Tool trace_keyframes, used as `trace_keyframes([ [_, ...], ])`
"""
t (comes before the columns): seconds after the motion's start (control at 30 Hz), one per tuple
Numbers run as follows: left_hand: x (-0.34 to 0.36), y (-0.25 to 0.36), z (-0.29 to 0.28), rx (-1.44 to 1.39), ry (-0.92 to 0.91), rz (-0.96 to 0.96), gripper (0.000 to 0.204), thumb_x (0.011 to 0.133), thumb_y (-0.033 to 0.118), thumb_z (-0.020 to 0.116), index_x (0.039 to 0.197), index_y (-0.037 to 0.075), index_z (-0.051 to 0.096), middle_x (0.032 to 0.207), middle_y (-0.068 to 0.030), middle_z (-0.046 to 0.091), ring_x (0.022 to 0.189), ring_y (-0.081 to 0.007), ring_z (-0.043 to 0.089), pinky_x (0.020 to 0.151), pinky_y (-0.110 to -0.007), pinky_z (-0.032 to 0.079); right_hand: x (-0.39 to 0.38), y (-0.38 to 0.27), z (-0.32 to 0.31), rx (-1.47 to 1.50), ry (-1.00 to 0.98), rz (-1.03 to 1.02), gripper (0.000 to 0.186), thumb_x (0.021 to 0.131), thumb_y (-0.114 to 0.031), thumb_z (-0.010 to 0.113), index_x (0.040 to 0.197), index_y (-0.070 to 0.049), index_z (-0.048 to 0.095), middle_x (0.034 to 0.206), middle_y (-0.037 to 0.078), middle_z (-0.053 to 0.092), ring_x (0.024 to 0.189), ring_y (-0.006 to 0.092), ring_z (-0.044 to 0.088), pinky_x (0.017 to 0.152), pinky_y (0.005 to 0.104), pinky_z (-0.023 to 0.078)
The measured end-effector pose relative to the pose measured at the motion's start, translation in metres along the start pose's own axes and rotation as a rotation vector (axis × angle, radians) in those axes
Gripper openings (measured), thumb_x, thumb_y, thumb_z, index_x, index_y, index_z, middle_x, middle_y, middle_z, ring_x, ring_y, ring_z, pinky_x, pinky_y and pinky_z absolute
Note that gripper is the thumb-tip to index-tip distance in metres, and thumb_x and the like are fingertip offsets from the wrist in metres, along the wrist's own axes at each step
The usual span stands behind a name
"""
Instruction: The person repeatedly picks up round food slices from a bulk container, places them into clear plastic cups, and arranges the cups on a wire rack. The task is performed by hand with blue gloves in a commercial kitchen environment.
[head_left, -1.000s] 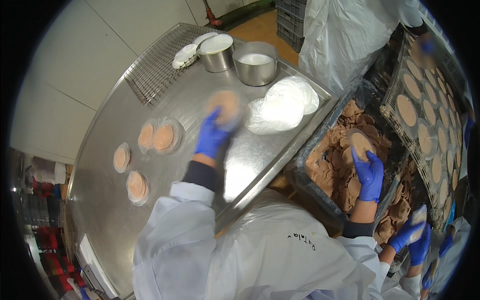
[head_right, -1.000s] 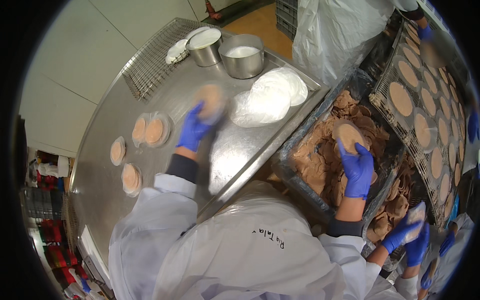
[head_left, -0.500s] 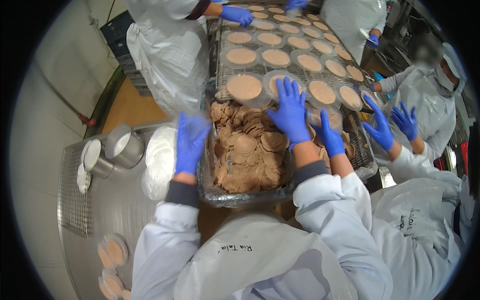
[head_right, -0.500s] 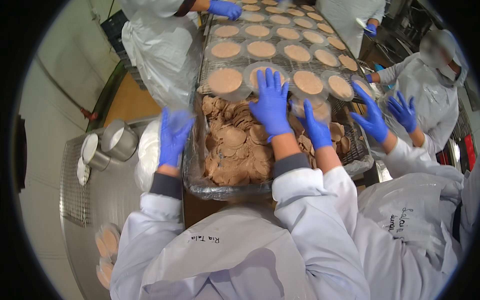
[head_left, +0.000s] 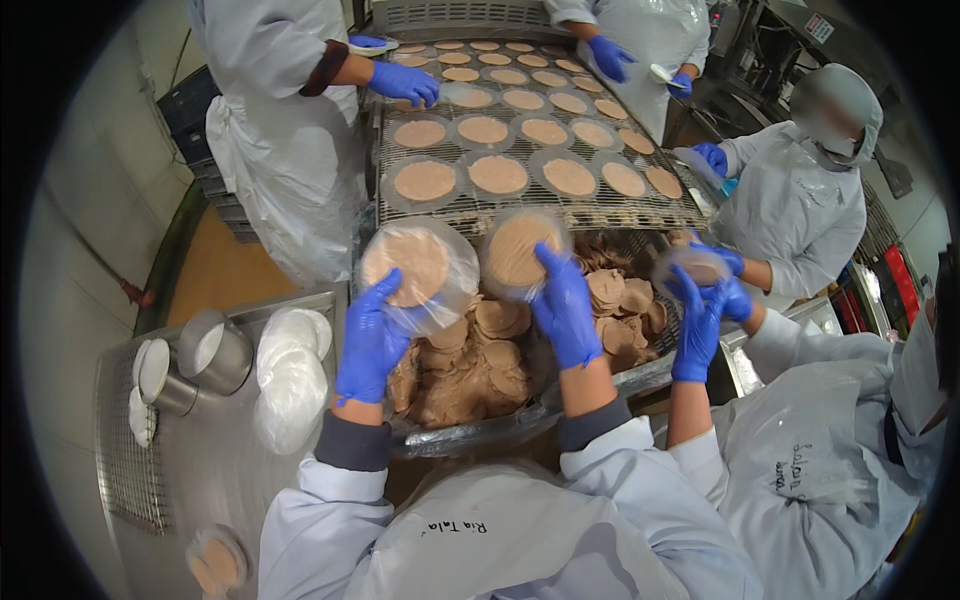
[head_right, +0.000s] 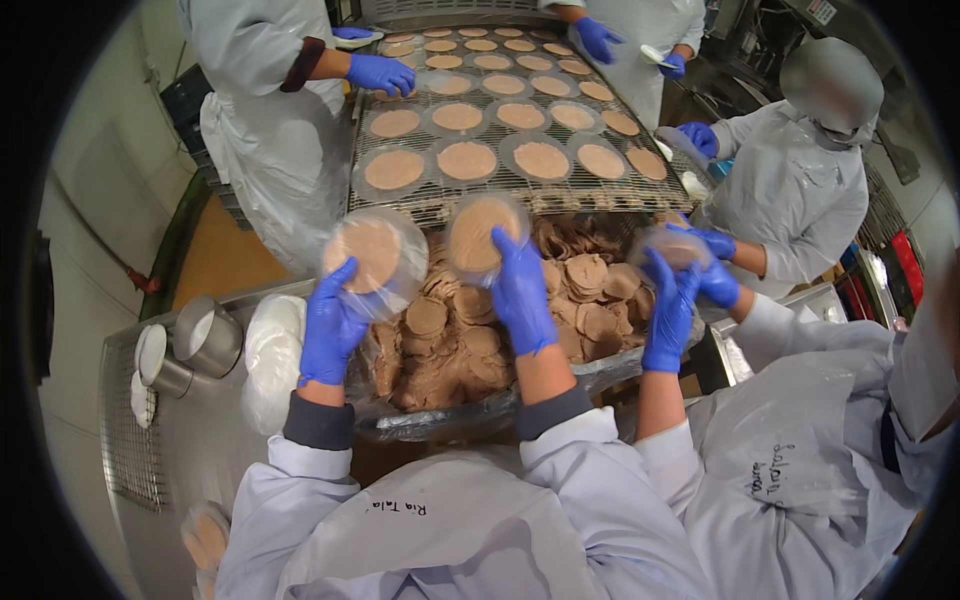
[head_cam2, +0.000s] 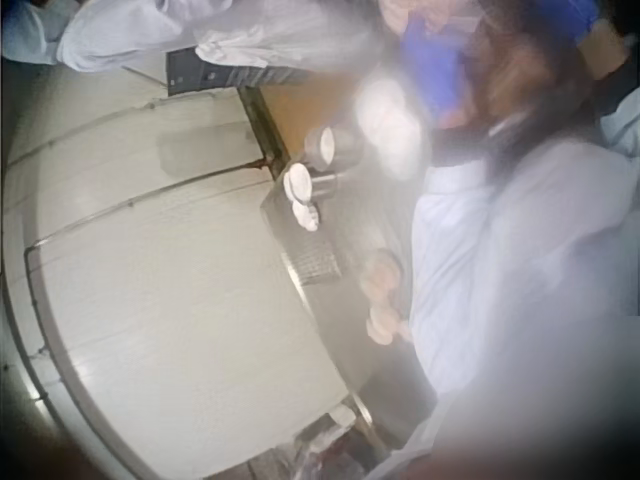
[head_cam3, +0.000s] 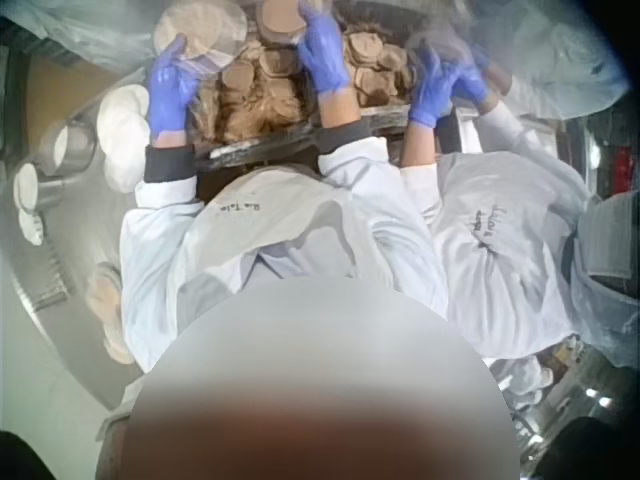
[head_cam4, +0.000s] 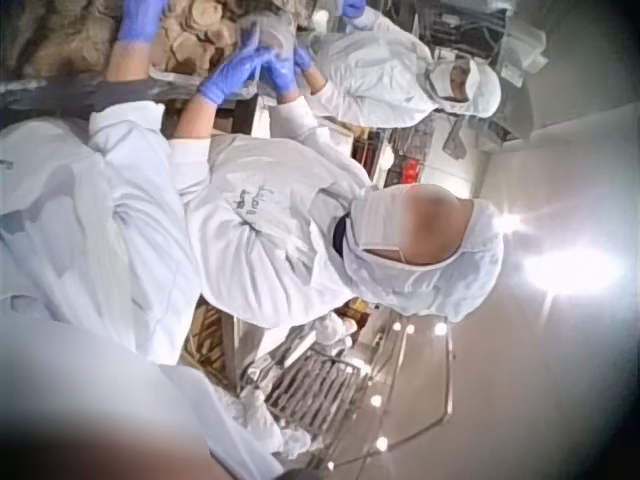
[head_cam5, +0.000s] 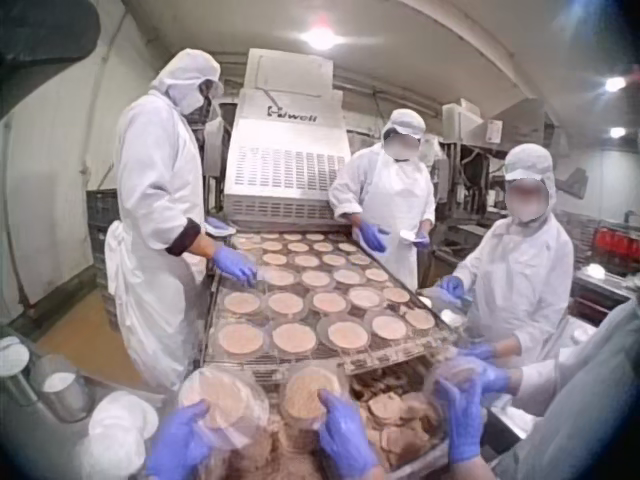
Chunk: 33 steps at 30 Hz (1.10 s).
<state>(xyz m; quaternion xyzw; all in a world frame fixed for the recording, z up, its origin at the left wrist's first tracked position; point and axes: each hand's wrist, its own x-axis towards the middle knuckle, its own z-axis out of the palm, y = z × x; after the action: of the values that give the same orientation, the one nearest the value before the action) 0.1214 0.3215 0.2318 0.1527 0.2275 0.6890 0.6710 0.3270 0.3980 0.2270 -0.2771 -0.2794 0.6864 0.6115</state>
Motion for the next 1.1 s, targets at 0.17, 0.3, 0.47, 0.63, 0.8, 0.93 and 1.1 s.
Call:
trace_keyframes([
  [0.17, -0.013, 0.027, -0.036, -0.064, 0.073, 0.107, 0.047, 0.083, 0.009, 0.053, 0.124, -0.004, 0.033, 0.121, -0.0189, 0.045, 0.11, -0.0313, 0.047, 0.093, -0.046, 0.041, 0.048, -0.029, 0.056, -1.106, 0.047, -1.117, 0.039, 0.084, -0.022, 0.051, 0.119, -0.004, 0.045, 0.113, 0.013, 0.051, 0.103, 0.0328, 0.049, 0.093, 0.0451, 0.035],
  [0.3, -0.016, 0.012, -0.076, -0.077, 0.145, 0.077, 0.046, 0.084, 0.011, 0.052, 0.125, -0.001, 0.034, 0.122, -0.0188, 0.045, 0.112, -0.0328, 0.045, 0.094, -0.049, 0.038, 0.074, 0.018, 0.04, -1.747, -0.106, -0.843, 0.04, 0.085, -0.034, 0.046, 0.115, -0.006, 0.048, 0.106, 0.013, 0.054, 0.101, 0.0341, 0.05, 0.096, 0.0534, 0.025],
  [0.47, -0.003, 0.0, -0.099, -0.117, 0.156, 0.032, 0.042, 0.086, 0.023, 0.053, 0.12, 0.004, 0.039, 0.12, -0.0161, 0.046, 0.111, -0.0305, 0.045, 0.094, -0.048, 0.038, -0.002, 0.033, 0.04, -0.896, -0.543, -0.165, 0.05, 0.084, -0.048, 0.045, 0.114, -0.007, 0.049, 0.1, 0.011, 0.059, 0.094, 0.0276, 0.055, 0.095, 0.0507, 0.027],
  [0.63, 0.036, -0.013, -0.064, -0.117, 0.007, -0.002, 0.042, 0.087, 0.028, 0.051, 0.12, 0.005, 0.04, 0.12, -0.0143, 0.046, 0.111, -0.0289, 0.045, 0.093, -0.046, 0.04, 0.013, 0.045, -0.025, 0.014, 0.046, 0.312, 0.062, 0.079, -0.051, 0.052, 0.122, -0.007, 0.04, 0.116, 0.011, 0.051, 0.105, 0.025, 0.049, 0.092, 0.0433, 0.034],
  [0.8, 0.085, -0.031, -0.012, -0.136, -0.066, 0.059, 0.042, 0.088, 0.016, 0.049, 0.123, -0.002, 0.036, 0.12, -0.018, 0.045, 0.109, -0.0304, 0.048, 0.094, -0.044, 0.04, 0.036, 0.017, 0.004, 0.311, 0.012, 0.164, 0.054, 0.082, -0.032, 0.055, 0.125, -0.006, 0.035, 0.124, 0.014, 0.043, 0.112, 0.0289, 0.044, 0.095, 0.0443, 0.034],
  [0.93, 0.062, -0.033, -0.036, -0.004, 0.066, 0.077, 0.041, 0.086, 0.009, 0.049, 0.122, -0.006, 0.035, 0.117, -0.0201, 0.047, 0.106, -0.0306, 0.05, 0.094, -0.043, 0.041, 0.041, 0.039, -0.01, 0.389, -0.025, 0.136, 0.054, 0.08, -0.013, 0.057, 0.128, -0.005, 0.032, 0.127, 0.015, 0.04, 0.115, 0.0306, 0.042, 0.095, 0.0473, 0.036],
  [1.1, -0.011, -0.028, -0.08, 0.107, 0.01, 0.333, 0.046, 0.085, 0.017, 0.056, 0.122, -0.002, 0.038, 0.116, -0.0153, 0.049, 0.104, -0.0233, 0.051, 0.09, -0.035, 0.043, -0.008, 0.018, 0.037, 0.132, -0.259, 0.13, 0.054, 0.08, -0.018, 0.057, 0.125, 0.001, 0.035, 0.122, 0.019, 0.045, 0.111, 0.0307, 0.046, 0.096, 0.0447, 0.038],
])
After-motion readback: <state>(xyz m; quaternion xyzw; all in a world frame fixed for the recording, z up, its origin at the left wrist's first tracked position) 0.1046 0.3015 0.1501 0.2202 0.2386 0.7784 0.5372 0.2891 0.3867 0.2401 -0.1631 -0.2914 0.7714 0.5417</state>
